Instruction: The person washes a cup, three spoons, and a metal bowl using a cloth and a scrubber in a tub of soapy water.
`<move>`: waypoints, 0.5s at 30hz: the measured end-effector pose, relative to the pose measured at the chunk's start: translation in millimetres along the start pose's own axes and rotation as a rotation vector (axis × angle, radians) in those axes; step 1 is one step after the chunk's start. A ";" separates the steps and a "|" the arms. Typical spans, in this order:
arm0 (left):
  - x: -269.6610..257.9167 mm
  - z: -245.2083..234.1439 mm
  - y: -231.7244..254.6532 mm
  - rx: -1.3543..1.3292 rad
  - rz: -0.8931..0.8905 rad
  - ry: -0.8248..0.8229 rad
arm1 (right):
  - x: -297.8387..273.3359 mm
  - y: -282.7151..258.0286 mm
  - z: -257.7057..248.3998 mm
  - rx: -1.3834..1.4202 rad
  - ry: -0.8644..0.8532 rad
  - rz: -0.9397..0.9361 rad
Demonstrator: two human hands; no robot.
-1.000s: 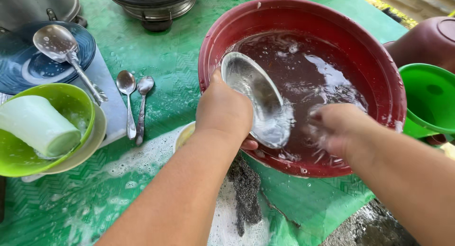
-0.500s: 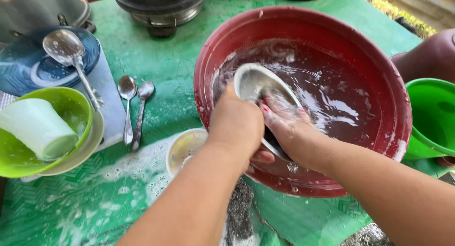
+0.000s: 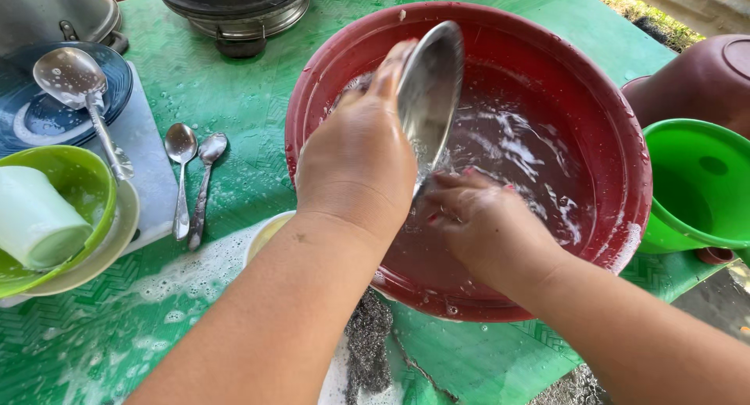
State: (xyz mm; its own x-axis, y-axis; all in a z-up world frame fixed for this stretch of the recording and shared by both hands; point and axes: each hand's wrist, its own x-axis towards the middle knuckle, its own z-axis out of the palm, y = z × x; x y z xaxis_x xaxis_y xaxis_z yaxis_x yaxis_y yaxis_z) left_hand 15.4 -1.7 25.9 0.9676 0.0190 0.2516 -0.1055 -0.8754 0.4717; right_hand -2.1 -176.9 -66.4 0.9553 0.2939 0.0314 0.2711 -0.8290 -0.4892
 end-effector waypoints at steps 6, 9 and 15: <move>-5.5 14.5 -23.2 0.046 0.108 0.147 | -6.1 -20.4 -20.0 -0.150 0.015 0.426; -7.7 17.4 -44.5 -0.047 0.230 0.448 | -8.9 -41.4 -25.3 0.016 0.143 0.464; -34.5 -32.1 -99.9 -0.158 0.027 0.457 | -5.7 -96.4 14.4 -0.083 0.408 -0.291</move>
State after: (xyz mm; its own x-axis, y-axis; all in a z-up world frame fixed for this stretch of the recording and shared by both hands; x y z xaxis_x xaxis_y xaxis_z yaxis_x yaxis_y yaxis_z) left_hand -14.8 100.5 -2.8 0.7678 0.2388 0.5946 -0.1967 -0.7953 0.5734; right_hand -35.4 -91.8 -32.0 0.8024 0.3221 0.5024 0.5256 -0.7802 -0.3393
